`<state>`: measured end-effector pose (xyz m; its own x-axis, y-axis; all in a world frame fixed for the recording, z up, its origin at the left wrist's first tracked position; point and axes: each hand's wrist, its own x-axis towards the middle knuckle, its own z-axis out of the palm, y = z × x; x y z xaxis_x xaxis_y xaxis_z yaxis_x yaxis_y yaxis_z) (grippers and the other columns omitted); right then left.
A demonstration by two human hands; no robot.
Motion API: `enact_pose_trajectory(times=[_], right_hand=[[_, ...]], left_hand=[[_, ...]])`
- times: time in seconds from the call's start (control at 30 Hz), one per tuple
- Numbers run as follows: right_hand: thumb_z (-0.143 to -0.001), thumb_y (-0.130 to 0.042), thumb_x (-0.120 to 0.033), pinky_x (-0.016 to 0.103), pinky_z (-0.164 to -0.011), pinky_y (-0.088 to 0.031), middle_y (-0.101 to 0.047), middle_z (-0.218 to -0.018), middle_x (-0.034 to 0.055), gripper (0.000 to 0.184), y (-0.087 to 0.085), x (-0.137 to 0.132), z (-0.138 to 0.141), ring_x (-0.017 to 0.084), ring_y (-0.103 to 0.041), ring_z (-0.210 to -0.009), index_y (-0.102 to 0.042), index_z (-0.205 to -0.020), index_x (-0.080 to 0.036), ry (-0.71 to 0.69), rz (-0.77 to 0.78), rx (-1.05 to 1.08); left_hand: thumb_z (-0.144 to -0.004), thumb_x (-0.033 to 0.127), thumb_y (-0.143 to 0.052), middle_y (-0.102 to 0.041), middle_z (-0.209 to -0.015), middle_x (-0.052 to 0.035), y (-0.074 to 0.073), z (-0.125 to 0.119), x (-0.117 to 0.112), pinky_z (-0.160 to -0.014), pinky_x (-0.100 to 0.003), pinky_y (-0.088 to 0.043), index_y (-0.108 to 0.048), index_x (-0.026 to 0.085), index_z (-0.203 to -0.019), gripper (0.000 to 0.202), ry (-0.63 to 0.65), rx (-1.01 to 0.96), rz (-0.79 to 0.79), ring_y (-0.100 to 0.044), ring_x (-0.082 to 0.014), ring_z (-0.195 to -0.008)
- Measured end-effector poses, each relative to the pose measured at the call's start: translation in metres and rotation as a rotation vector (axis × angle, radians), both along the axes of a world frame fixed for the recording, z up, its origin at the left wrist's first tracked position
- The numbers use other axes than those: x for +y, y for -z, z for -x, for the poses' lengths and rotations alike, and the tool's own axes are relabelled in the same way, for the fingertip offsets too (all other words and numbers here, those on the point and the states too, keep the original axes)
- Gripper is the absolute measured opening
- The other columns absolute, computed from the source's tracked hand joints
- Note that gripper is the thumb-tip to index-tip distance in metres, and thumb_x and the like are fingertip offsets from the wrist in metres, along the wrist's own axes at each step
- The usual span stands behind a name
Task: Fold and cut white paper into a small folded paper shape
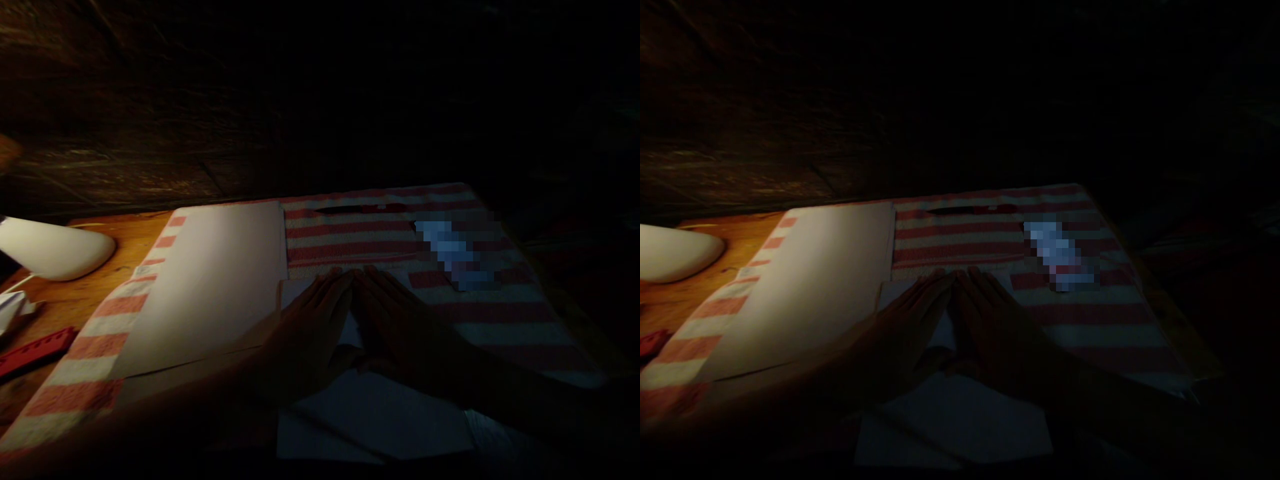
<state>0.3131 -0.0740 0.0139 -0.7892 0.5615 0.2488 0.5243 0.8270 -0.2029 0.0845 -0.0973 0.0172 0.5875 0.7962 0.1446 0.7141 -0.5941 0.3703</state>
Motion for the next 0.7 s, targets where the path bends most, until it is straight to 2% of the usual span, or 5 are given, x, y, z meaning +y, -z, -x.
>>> enact_pose_trajectory(times=[0.13, 0.3, 0.43, 0.53, 0.7], right_hand=[[-0.088, -0.053, -0.084, 0.065, -0.122, -0.041, -0.047, -0.158, 0.0340, 0.113, -0.003, 0.001, 0.001, 0.045, -0.041, -0.152, -0.041, -0.156, 0.006, 0.022, -0.010, 0.009], [-0.076, -0.062, -0.089, 0.063, -0.115, -0.049, -0.053, -0.151, 0.0358, 0.122, -0.009, -0.002, -0.001, 0.050, -0.050, -0.143, -0.048, -0.149, 0.006, 0.063, -0.080, -0.043], [-0.084, -0.052, -0.089, 0.062, -0.103, -0.057, -0.059, -0.143, 0.0362, 0.114, -0.014, -0.006, -0.007, 0.048, -0.057, -0.135, -0.047, -0.148, 0.005, 0.147, -0.126, -0.006], [-0.088, -0.045, -0.088, 0.059, -0.092, -0.061, -0.065, -0.131, 0.0324, 0.101, -0.020, -0.008, -0.010, 0.044, -0.066, -0.119, -0.057, -0.138, -0.001, 0.210, -0.134, 0.007], [-0.090, -0.052, -0.083, 0.056, -0.090, -0.061, -0.067, -0.125, 0.0258, 0.087, -0.023, -0.009, -0.017, 0.040, -0.067, -0.110, -0.058, -0.136, -0.008, 0.261, -0.052, 0.009]], left_hand=[[-0.090, 0.045, -0.073, -0.041, -0.164, -0.0251, -0.002, 0.007, 0.003, -0.125, -0.062, -0.036, -0.021, 0.013, -0.163, 0.096, 0.048, 0.033, -0.028, -0.038, -0.0418, -0.154], [-0.090, 0.056, -0.071, -0.041, -0.164, -0.0273, -0.002, 0.024, 0.000, -0.118, -0.068, -0.041, -0.024, 0.014, -0.163, 0.097, 0.002, 0.126, -0.035, -0.042, -0.0461, -0.151], [-0.091, 0.055, -0.070, -0.043, -0.162, -0.0287, -0.002, 0.038, -0.005, -0.120, -0.064, -0.041, -0.024, 0.011, -0.161, 0.095, 0.006, 0.159, -0.090, -0.042, -0.0445, -0.152], [-0.092, 0.058, -0.067, -0.045, -0.161, -0.0286, -0.001, 0.047, -0.009, -0.120, -0.064, -0.042, -0.020, 0.012, -0.163, 0.096, -0.025, 0.177, -0.116, -0.046, -0.0439, -0.149], [-0.094, 0.061, -0.063, -0.046, -0.161, -0.0292, 0.002, 0.062, -0.014, -0.121, -0.064, -0.041, -0.016, 0.012, -0.166, 0.098, -0.052, 0.194, -0.163, -0.048, -0.0445, -0.148]])
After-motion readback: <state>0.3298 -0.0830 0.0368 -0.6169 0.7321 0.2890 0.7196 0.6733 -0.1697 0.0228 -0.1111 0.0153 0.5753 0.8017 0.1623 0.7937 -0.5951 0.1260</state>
